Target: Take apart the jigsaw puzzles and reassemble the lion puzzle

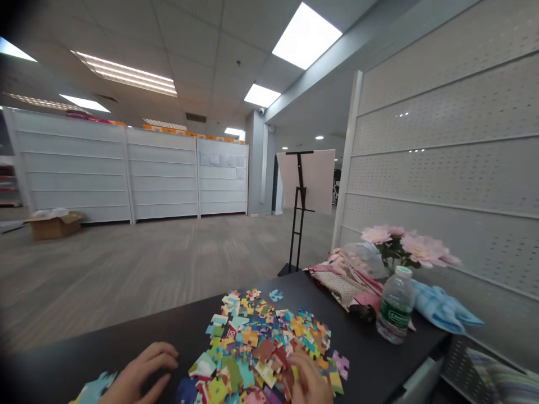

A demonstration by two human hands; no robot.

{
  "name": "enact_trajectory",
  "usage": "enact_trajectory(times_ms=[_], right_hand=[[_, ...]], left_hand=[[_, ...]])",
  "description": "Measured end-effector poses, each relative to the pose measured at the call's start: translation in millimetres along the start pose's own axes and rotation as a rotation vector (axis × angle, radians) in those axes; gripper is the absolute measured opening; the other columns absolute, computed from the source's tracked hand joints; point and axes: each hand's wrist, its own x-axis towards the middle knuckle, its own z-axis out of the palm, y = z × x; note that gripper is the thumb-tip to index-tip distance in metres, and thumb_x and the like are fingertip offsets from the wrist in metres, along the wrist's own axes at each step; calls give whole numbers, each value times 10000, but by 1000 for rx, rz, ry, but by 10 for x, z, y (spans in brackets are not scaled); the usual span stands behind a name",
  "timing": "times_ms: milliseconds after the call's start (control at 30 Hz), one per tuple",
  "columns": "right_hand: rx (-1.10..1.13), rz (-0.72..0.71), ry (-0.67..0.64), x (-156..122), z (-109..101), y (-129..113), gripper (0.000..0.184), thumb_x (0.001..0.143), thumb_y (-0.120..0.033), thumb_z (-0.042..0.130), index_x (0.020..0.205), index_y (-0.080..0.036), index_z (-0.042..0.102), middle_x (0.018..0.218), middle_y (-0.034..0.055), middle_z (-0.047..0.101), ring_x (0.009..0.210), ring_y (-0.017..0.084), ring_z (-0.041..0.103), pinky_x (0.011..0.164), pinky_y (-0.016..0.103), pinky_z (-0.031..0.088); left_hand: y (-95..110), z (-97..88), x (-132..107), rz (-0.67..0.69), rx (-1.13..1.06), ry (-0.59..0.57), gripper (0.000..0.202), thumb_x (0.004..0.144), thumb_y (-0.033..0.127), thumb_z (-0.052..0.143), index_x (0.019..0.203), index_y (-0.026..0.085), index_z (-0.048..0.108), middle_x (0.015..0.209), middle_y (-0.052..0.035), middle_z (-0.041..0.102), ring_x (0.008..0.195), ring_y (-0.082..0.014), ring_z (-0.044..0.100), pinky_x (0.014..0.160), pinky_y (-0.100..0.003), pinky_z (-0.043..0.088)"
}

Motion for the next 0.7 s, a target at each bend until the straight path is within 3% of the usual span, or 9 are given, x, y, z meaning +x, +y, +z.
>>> enact_trajectory(times_ms=[133,233,333,467,567,633,700], right_hand=[[-206,209,-109,679,-240,115,433,910,-392,416,1216,-206,661,1304,125,649,1225,307,577,1046,428,430],[-250,295,-204,1037,-237,208,411,780,-427,604,1103,-190,698,1155,157,710,1124,386,613,926,476,458],[-205,273,-252,1135,-163,275,322,711,-337,657,1012,-227,685,1016,93,740,1034,329,650,862,398,460],[-79,141,-283,1103,-179,207,214,817,-331,551,1000,-238,613,949,26,713,908,208,651,808,286,456],[23,-6,-300,1030,-263,35,173,877,-345,475,877,-231,605,894,26,689,873,212,628,819,309,450],[59,-96,-370,978,-310,-87,145,798,-277,523,875,-233,637,942,34,692,947,241,621,877,349,440],[91,-145,-460,987,-325,-178,318,698,-184,514,965,-251,673,1052,33,694,1046,250,608,941,363,430]], left_hand=[[717,436,739,-95,-24,-154,184,894,232,566,1047,283,655,1112,-28,654,1060,-202,606,940,-282,482],[941,782,1112,-162,60,-191,112,813,272,643,913,238,682,1021,-54,661,1012,-257,602,858,-326,486],[956,963,1219,-170,100,-188,97,778,305,683,785,212,658,959,-69,649,957,-283,589,812,-361,467],[912,978,1194,-128,106,-204,122,821,308,686,761,214,639,926,-63,653,958,-276,577,814,-355,437],[873,950,1195,-85,87,-233,109,872,246,642,766,221,637,899,-57,668,952,-257,585,819,-329,420],[828,934,1198,-90,73,-224,103,907,240,609,810,231,642,904,-53,674,939,-248,592,805,-314,413],[772,921,1194,-133,61,-174,128,957,248,543,875,240,641,936,-51,675,925,-236,600,786,-302,407]])
